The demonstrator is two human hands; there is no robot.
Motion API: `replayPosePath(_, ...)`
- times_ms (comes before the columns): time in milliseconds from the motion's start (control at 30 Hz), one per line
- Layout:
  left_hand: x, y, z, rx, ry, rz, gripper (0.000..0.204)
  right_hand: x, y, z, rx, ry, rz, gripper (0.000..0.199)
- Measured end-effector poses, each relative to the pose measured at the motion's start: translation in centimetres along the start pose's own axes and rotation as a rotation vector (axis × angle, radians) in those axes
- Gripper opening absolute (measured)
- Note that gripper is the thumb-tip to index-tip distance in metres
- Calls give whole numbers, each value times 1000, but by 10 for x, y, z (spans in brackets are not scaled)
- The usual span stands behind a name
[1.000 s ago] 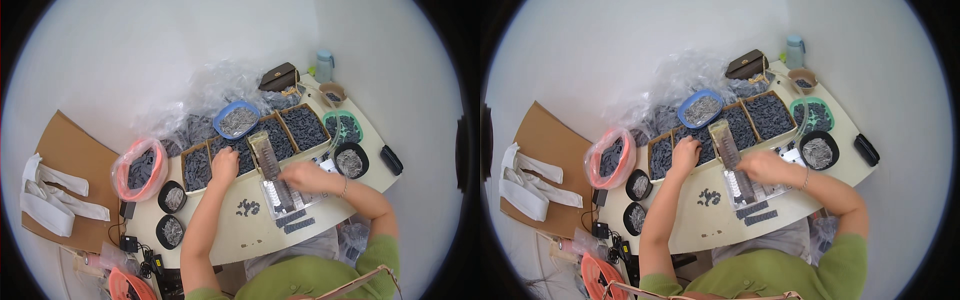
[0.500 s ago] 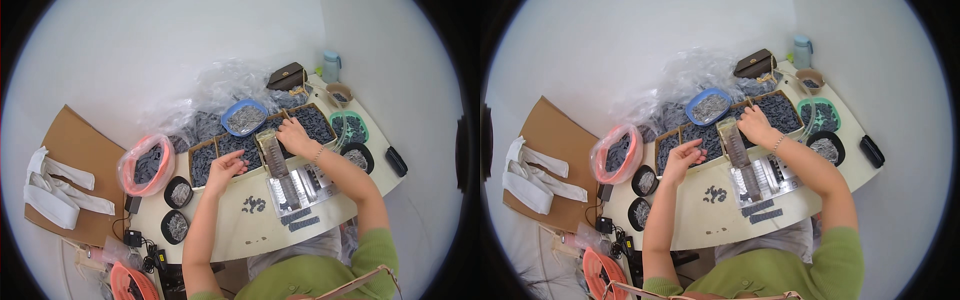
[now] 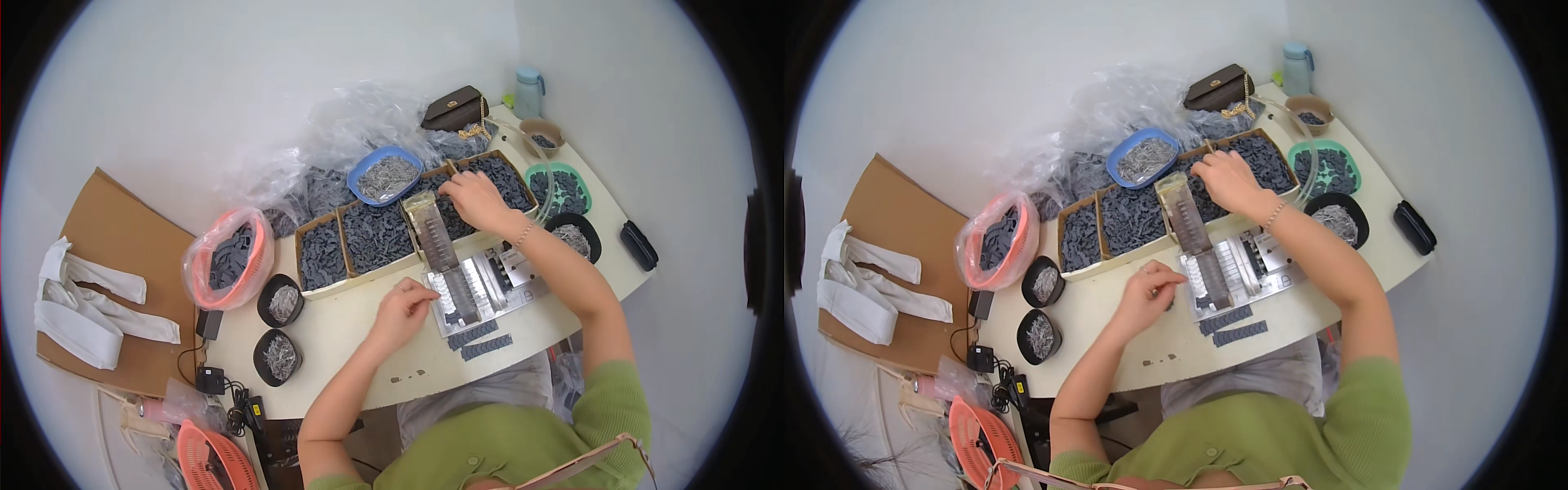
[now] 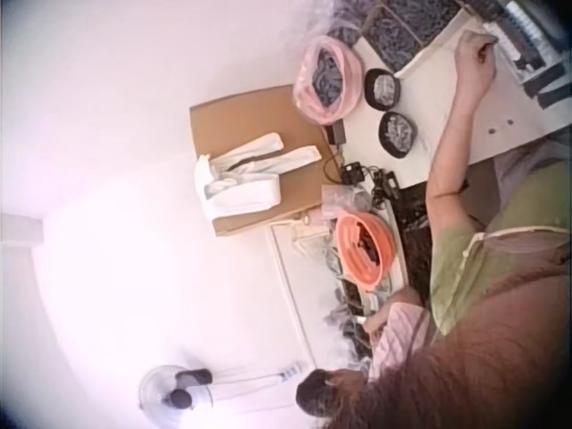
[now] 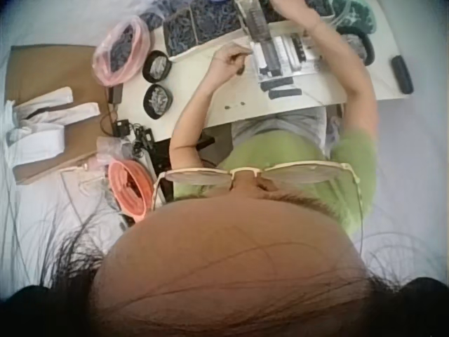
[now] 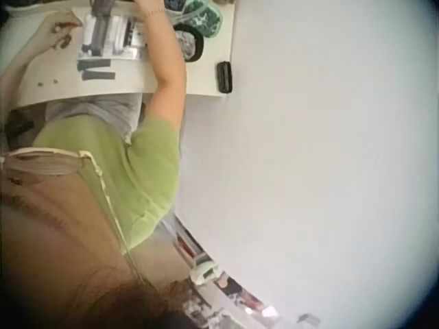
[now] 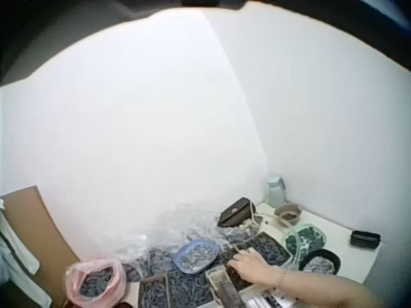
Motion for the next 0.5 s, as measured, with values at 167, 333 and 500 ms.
replayPosePath(167,5,-40,3,162,-293,-601,29,-24,6,40,-505,-30,-956,19)
replayPosePath(333,16,-60,15,8,-312,-839,33,-51,10,76,-627,28,-946,19)
replayPosePath(500,21,-60,22,40,-351,-916,34,-66,6,80,-557,127,-718,21)
Point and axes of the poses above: each hand's wrist, its own z-axis away from the middle knuckle, its own y-axis out of the back of the hand, x = y × z, the point moved 3 cm from there along -z, towards the middle knuckle, and after that the axes turned 15 degrees about -x, right-handed, at the moved point
